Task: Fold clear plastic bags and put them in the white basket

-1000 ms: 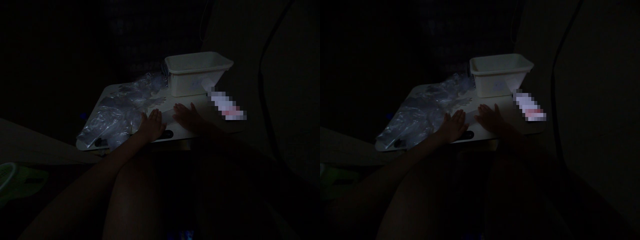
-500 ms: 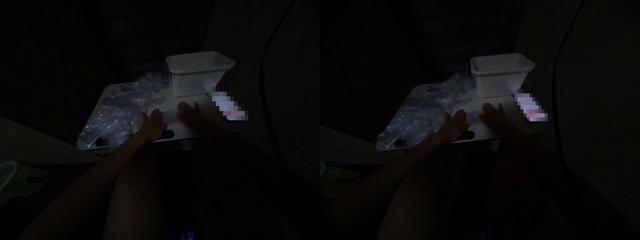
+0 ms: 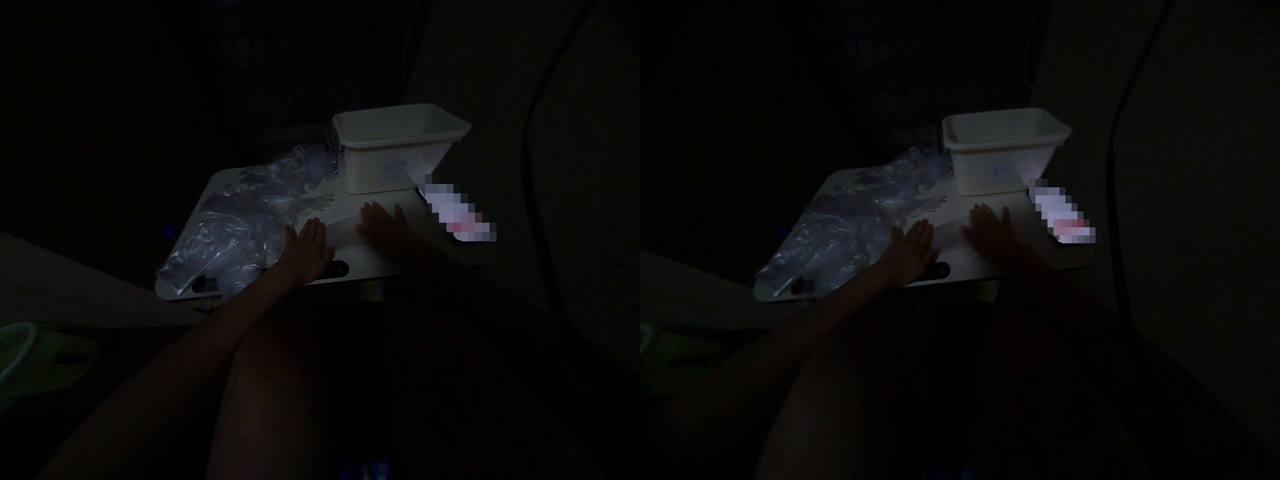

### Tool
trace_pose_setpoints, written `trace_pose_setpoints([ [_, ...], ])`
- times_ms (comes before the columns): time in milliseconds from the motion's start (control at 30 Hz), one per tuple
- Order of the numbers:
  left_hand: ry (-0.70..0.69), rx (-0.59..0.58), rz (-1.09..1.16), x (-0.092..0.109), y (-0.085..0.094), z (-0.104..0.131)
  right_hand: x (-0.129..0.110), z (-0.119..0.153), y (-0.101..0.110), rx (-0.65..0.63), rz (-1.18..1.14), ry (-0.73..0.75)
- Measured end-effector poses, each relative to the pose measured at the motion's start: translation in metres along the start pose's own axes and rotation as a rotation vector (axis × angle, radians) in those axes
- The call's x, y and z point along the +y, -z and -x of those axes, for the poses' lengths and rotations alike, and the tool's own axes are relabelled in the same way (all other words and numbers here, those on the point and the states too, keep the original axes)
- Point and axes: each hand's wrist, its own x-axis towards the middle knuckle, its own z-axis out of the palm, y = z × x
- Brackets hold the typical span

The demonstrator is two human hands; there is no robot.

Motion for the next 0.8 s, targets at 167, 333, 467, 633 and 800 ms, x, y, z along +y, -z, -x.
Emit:
trace_pose_setpoints([
  [167,0.005,-0.003,0.004,0.000,0.000,0.000,0.006,-0.002,-0.002,-0.045,-0.018,-0.032],
  [333,0.001,0.010,0.016,-0.001,-0.002,-0.001,0.008,-0.003,-0.003,-0.053,-0.044,-0.086],
  [467,-0.002,0.010,0.026,-0.001,-0.002,0.000,0.012,-0.001,-0.001,-0.060,-0.049,-0.080],
  [633,0.001,0.012,0.033,0.000,-0.002,-0.001,0.022,-0.007,-0.002,-0.039,-0.095,-0.113],
  [800,-0.010,0.029,0.024,-0.001,-0.003,0.000,0.021,-0.035,-0.001,-0.098,-0.265,-0.129],
])
